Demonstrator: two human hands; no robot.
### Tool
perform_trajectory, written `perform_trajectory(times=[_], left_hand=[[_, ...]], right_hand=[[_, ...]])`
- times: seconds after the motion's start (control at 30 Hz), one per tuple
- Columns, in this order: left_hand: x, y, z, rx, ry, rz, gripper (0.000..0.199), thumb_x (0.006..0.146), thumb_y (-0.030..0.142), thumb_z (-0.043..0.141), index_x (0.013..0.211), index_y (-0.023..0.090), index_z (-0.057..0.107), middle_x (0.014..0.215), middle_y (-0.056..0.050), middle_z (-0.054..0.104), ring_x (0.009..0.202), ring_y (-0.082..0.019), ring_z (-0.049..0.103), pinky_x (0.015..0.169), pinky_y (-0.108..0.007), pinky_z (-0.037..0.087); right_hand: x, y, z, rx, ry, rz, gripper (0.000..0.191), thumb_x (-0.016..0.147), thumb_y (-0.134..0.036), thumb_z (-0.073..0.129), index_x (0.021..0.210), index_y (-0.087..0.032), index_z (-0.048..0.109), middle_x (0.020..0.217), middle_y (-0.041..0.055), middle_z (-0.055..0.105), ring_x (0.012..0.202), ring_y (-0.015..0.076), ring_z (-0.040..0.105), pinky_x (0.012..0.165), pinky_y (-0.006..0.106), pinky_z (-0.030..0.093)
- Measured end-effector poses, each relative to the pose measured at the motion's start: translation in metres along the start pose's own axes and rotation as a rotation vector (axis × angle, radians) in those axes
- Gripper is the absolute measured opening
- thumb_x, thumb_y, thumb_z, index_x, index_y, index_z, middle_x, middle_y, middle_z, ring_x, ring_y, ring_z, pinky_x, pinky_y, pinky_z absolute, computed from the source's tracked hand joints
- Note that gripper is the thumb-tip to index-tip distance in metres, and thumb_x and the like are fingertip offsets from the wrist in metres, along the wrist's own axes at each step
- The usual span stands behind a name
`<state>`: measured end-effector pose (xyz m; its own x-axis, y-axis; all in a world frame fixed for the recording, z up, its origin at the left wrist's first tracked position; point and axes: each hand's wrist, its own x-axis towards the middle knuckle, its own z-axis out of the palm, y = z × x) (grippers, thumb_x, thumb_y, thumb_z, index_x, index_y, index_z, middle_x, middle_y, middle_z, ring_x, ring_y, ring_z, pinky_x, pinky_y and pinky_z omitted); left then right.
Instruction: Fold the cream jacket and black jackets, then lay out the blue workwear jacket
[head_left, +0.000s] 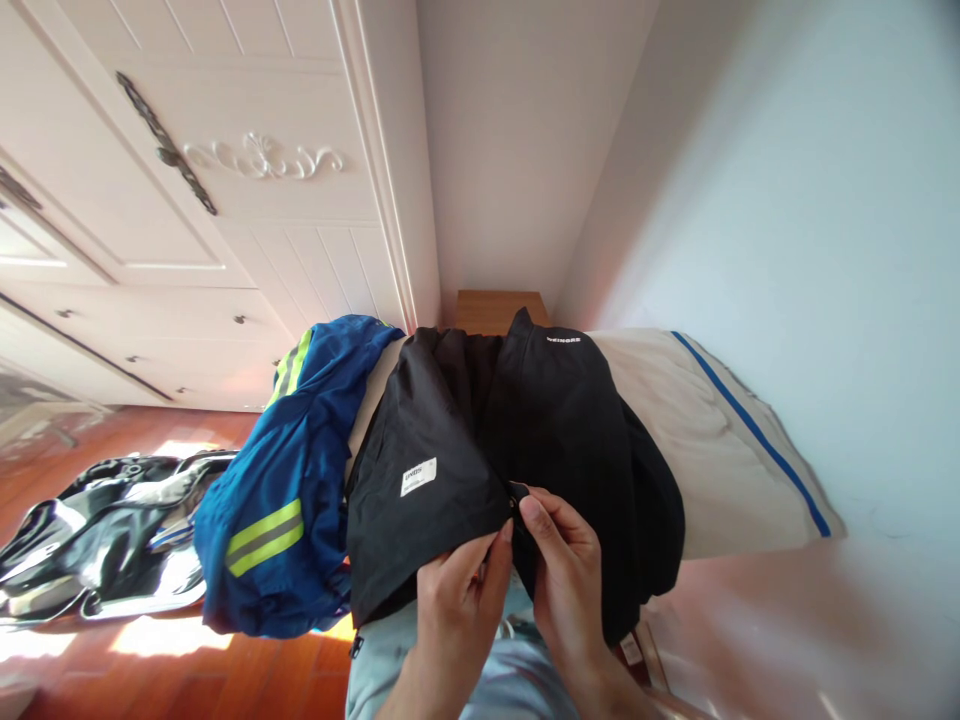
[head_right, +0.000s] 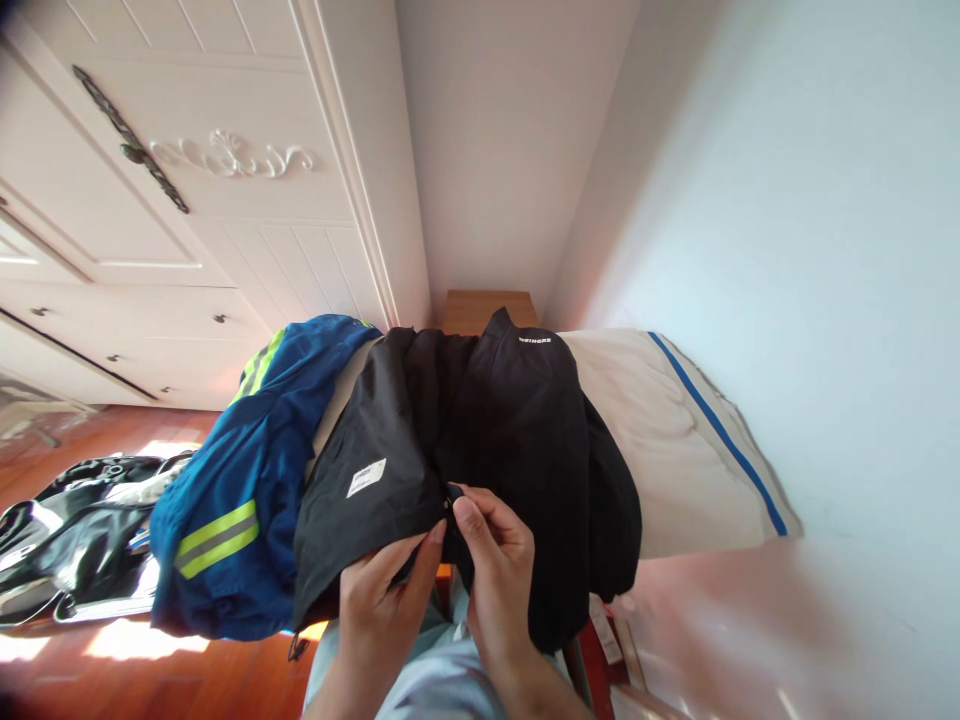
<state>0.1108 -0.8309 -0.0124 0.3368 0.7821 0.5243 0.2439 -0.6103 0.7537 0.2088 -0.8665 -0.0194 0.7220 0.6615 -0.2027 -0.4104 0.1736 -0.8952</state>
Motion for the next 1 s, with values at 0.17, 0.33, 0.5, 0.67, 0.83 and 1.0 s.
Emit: perform_trajectory(times=[0.17, 0.33, 0.5, 0.67, 0.83, 1.0], left_hand=[[-0.001, -0.001, 0.0, 0.04, -0.021, 0.008, 0.026, 0.093, 0.016, 0.057, 0.07, 0.016, 0.07, 0.058, 0.0, 0.066, 0.047, -0.008, 0.058, 0.053, -0.015, 0.048], [-0.001, -0.001, 0.0, -0.01, -0.037, -0.028, 0.028, 0.092, 0.016, 0.057, 0.069, 0.014, 0.071, 0.052, 0.001, 0.063, 0.041, -0.007, 0.054, 0.046, -0.014, 0.045], [0.002, -0.002, 0.0, -0.057, -0.006, -0.03, 0.019, 0.09, 0.014, 0.061, 0.08, 0.013, 0.077, 0.063, -0.001, 0.072, 0.048, -0.01, 0.064, 0.054, -0.013, 0.052], [0.001, -0.004, 0.001, -0.065, 0.025, -0.024, 0.015, 0.087, 0.015, 0.064, 0.086, 0.014, 0.078, 0.078, -0.003, 0.077, 0.064, -0.015, 0.073, 0.065, -0.016, 0.057], [0.0, -0.004, 0.004, -0.002, 0.101, -0.039, 0.013, 0.086, 0.018, 0.066, 0.08, 0.015, 0.077, 0.074, -0.003, 0.077, 0.061, -0.015, 0.072, 0.063, -0.017, 0.058], [0.002, 0.001, 0.009, 0.002, 0.064, -0.098, 0.016, 0.087, 0.018, 0.063, 0.08, 0.014, 0.077, 0.071, -0.004, 0.076, 0.059, -0.015, 0.071, 0.064, -0.019, 0.059]], right_hand=[[-0.004, 0.002, 0.002, 0.032, -0.017, 0.03, 0.029, 0.073, -0.043, 0.082, 0.089, -0.018, 0.079, 0.094, 0.0091, 0.076, 0.09, 0.0238, 0.068, 0.081, 0.035, 0.055], [-0.005, 0.003, 0.002, 0.034, -0.031, 0.003, 0.024, 0.076, -0.041, 0.08, 0.089, -0.021, 0.08, 0.098, 0.0085, 0.076, 0.093, 0.0234, 0.068, 0.084, 0.034, 0.055], [-0.006, 0.006, -0.001, -0.012, -0.082, -0.045, 0.022, 0.08, -0.04, 0.077, 0.091, -0.021, 0.08, 0.101, 0.0087, 0.075, 0.099, 0.0247, 0.067, 0.09, 0.036, 0.053], [-0.007, 0.007, -0.004, -0.009, -0.117, -0.083, 0.018, 0.085, -0.036, 0.073, 0.096, -0.023, 0.08, 0.102, 0.008, 0.074, 0.098, 0.0231, 0.067, 0.089, 0.034, 0.054], [-0.007, 0.011, -0.008, -0.003, -0.178, -0.103, 0.018, 0.089, -0.033, 0.068, 0.098, -0.023, 0.079, 0.111, 0.009, 0.072, 0.106, 0.0246, 0.066, 0.094, 0.038, 0.054], [-0.005, 0.016, -0.011, 0.011, -0.12, -0.07, 0.019, 0.088, -0.033, 0.07, 0.103, -0.024, 0.078, 0.117, 0.0087, 0.072, 0.111, 0.025, 0.065, 0.1, 0.04, 0.052]])
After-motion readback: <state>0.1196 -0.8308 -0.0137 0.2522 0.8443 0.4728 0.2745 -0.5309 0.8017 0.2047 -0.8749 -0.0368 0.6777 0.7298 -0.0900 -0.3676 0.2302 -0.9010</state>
